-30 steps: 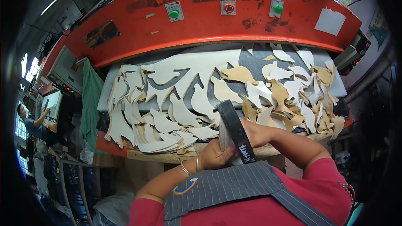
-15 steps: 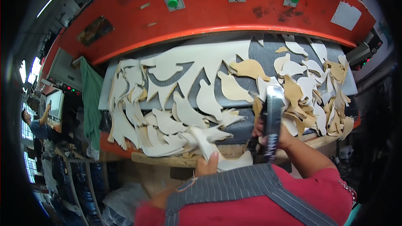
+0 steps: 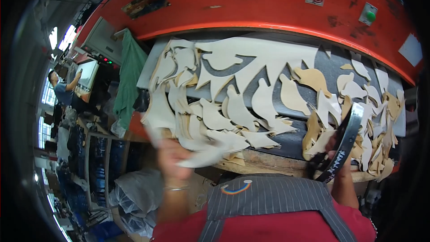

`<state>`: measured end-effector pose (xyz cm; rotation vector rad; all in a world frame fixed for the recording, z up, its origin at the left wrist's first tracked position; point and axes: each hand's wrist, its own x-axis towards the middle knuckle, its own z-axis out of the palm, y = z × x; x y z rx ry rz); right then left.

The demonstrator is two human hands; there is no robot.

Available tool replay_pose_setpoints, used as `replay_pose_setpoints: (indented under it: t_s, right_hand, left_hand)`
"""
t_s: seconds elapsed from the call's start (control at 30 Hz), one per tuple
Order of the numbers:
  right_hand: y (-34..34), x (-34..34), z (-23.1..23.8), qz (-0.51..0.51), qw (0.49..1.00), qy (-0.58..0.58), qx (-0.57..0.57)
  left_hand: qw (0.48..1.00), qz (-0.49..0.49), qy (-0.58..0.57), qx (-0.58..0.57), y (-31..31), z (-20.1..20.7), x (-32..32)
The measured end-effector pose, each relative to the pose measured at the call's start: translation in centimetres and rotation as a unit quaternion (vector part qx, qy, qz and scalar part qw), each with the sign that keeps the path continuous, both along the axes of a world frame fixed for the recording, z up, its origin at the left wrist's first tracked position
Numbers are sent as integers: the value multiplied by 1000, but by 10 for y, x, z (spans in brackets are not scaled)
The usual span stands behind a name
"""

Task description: Operating a hydraulic die-cutting machine to cut shoe components from sheets of synthetic material.

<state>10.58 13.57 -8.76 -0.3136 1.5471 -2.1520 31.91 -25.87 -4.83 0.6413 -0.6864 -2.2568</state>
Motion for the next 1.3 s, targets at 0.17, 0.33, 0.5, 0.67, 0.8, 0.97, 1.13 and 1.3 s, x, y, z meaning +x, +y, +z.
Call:
replay_pose_setpoints:
  t_s: [0.17,0.33,0.5,0.67,0.8,0.97,1.13,1.3]
  right_hand:
    - [-40,-19,22,-89,981,-2,173]
    - [-80,-36,29,155,831,208,492]
    - [-95,-48,62,177,586,543,575]
    - [-110,-75,44,300,406,727,466]
    - [-118,-91,25,358,299,733,496]
    - [-131,-116,15,379,336,788,351]
    - [-137,-117,60,442,332,757,348]
    - [-122,-122,142,342,465,624,527]
  left_hand:
    - [979,56,1,-197,-72,100,77]
    - [982,-92,73,-146,-57,104,21]
    - [977,-202,62,-27,-50,62,-24]
    - [944,-282,-133,-107,-101,-36,-30]
    - [779,-112,-372,-492,-136,-29,-36]
    - [741,-113,-285,-598,-140,1,-125]
    - [516,-152,-275,-797,-154,-49,-220]
    - [483,-76,-287,-824,-160,-87,-242]
